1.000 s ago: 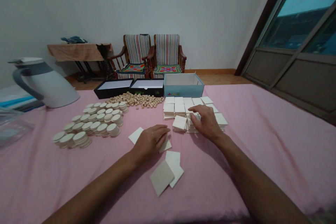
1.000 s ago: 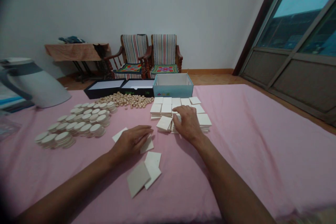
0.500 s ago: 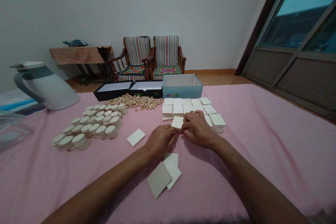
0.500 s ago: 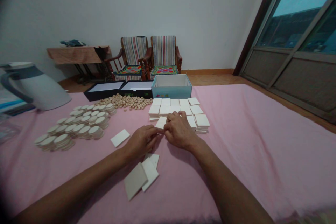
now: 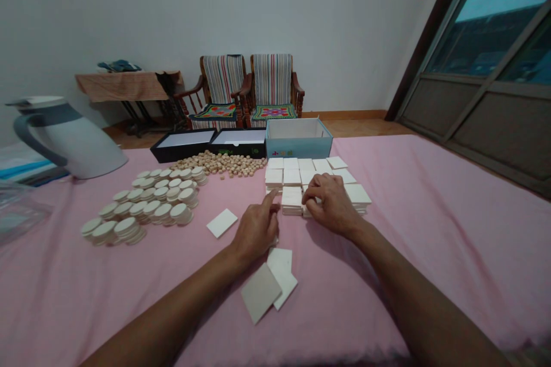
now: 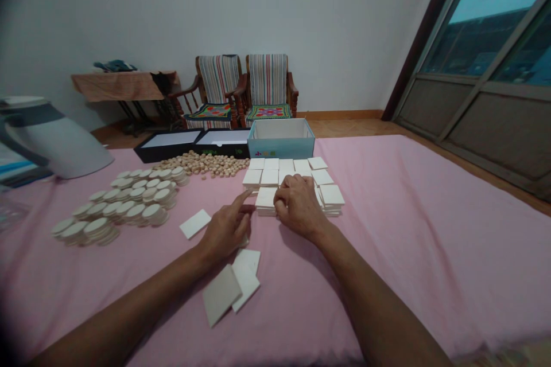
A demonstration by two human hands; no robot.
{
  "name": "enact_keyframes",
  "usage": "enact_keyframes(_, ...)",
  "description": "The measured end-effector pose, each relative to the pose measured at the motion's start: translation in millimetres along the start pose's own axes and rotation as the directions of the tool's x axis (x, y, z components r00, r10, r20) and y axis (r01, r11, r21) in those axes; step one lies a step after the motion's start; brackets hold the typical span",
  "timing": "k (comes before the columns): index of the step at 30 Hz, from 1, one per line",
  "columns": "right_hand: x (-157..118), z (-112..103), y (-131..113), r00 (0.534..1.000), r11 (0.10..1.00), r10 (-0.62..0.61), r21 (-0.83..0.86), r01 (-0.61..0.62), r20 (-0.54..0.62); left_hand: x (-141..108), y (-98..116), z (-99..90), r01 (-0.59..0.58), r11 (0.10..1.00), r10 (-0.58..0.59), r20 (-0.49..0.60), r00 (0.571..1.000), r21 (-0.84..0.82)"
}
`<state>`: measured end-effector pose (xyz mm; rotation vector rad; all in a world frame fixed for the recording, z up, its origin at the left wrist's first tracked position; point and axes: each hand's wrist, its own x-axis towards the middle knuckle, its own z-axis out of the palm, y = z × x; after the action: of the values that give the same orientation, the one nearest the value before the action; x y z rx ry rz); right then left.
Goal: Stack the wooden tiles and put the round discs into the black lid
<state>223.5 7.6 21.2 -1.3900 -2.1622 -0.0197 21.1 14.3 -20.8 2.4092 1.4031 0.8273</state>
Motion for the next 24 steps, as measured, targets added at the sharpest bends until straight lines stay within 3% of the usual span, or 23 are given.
enact_keyframes(6, 0, -1, 2, 0.998, 0.999, 0.009, 0.044, -0.006, -0.063, 1, 4, 4.2, -0.053, 0.998, 0.053, 0.005, 0.999, 0.02)
enact_keyframes(10, -3, 0, -9, 0.993, 0.986, -0.108, 0.132, 0.101, 0.047, 5, 0, -5.6, -0.029, 0.998, 0.028, -0.033, 0.999, -0.058)
enact_keyframes(14, -9, 11, -30, 0.944, 0.935, -0.26, 0.296, 0.193, 0.204, 10, -9, -28.1, 0.034, 0.99, -0.067, -0.245, 0.967, -0.138)
enact_keyframes(18, -10, 26, -47, 0.871, 0.903, -0.384, 0.32, 0.286, 0.305, 13, -17, -43.8, 0.067, 0.991, -0.106, -0.395, 0.912, -0.112)
enact_keyframes(24, -5, 38, -52, 0.865, 0.917, -0.379, 0.263, 0.302, 0.328, 12, -22, -43.9, 0.085, 0.992, -0.114, -0.372, 0.921, -0.093)
